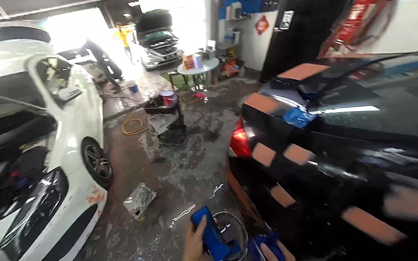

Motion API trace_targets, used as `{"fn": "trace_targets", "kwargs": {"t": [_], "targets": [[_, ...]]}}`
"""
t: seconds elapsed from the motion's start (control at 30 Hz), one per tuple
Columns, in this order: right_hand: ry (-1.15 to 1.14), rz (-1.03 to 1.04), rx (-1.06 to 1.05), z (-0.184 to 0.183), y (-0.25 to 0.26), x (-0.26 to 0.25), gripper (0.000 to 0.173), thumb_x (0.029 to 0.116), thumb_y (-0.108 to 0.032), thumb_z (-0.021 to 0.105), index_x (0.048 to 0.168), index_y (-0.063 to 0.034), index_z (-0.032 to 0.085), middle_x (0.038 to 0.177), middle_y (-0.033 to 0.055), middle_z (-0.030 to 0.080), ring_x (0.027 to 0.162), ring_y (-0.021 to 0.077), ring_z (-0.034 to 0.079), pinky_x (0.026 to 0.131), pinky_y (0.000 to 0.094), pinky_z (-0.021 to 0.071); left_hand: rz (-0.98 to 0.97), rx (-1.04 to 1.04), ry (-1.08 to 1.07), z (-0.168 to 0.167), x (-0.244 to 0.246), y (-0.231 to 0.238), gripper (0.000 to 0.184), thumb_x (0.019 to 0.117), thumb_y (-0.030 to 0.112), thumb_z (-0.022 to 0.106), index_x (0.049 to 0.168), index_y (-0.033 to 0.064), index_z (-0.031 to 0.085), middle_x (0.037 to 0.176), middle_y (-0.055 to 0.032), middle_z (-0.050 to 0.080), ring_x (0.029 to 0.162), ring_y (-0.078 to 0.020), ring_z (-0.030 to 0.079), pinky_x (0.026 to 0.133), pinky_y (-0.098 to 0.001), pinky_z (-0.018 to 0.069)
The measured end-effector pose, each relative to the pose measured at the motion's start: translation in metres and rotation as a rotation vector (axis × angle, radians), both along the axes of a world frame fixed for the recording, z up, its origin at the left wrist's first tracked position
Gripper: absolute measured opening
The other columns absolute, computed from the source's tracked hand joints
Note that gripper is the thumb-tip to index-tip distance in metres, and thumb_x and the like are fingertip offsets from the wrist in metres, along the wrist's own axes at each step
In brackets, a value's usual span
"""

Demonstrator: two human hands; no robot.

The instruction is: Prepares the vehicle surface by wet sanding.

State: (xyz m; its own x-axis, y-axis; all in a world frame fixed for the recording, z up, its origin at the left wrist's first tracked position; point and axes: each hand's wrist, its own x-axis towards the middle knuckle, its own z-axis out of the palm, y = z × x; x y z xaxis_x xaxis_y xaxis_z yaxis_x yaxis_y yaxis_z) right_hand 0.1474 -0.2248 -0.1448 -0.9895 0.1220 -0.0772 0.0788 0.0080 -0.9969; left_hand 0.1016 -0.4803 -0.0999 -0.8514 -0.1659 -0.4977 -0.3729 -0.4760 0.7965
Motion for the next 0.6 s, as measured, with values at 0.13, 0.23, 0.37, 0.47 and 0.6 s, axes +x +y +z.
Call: {"fn": "trace_targets", "kwargs": {"t": [0.13,0.23,0.37,0.47,0.6], "targets": [[0.062,0.075,0.049,0.01,-0.006,-0.043,0.046,0.09,-0.024,0.075,0.125,0.0031,0.064,0.113,0.0106,0.074,0.105,0.0161,0.071,0.097,0.0378,0.0594,0.028,-0.038,-0.063,0.018,-0.012,0.006,0.043,0.1108,0.032,0.043,0.135,-0.0028,0.051,0.106,-0.0187,0.073,0.096,-0.0269,0.074,0.087,-0.0461,0.0614],[0.185,0.21,0.153,0.022,-0.004,-0.068,0.054,0.0858,-0.033,0.08,0.127,-0.003,0.066,0.118,0.0055,0.073,0.111,0.0122,0.069,0.101,0.0358,0.0576,0.001,-0.061,-0.05,0.024,-0.034,0.015,0.044,0.1113,0.032,0.041,0.137,-0.0031,0.049,0.11,-0.0203,0.072,0.1,-0.0283,0.073,0.09,-0.047,0.0611],[0.327,0.417,0.301,0.044,-0.001,-0.093,0.062,0.0835,-0.045,0.082,0.137,-0.0185,0.066,0.138,0.003,0.065,0.128,0.0149,0.06,0.109,0.0404,0.0523,-0.161,-0.109,0.003,0.028,-0.073,0.031,0.046,0.1105,0.032,0.044,0.14,-0.0028,0.048,0.116,-0.0216,0.071,0.105,-0.0299,0.072,0.092,-0.0481,0.0609],[0.242,0.428,0.41,0.05,-0.007,-0.099,0.082,0.0778,-0.052,0.085,0.151,-0.0326,0.053,0.159,0.0087,0.046,0.14,0.0204,0.052,0.111,0.0465,0.0513,-0.406,-0.141,0.066,0.031,-0.101,0.046,0.047,0.1101,0.033,0.045,0.14,-0.0025,0.049,0.116,-0.0191,0.072,0.106,-0.0267,0.073,0.095,-0.045,0.0607],[0.099,0.27,0.513,0.042,-0.017,-0.108,0.09,0.0744,-0.057,0.085,0.154,-0.0405,0.046,0.164,0.0124,0.037,0.14,0.0257,0.052,0.104,0.0535,0.0546,-0.771,-0.137,0.192,0.023,-0.149,0.054,0.048,0.1121,0.034,0.036,0.137,-0.0034,0.053,0.118,-0.0149,0.071,0.11,-0.0196,0.07,0.1,-0.0395,0.0579]]}}
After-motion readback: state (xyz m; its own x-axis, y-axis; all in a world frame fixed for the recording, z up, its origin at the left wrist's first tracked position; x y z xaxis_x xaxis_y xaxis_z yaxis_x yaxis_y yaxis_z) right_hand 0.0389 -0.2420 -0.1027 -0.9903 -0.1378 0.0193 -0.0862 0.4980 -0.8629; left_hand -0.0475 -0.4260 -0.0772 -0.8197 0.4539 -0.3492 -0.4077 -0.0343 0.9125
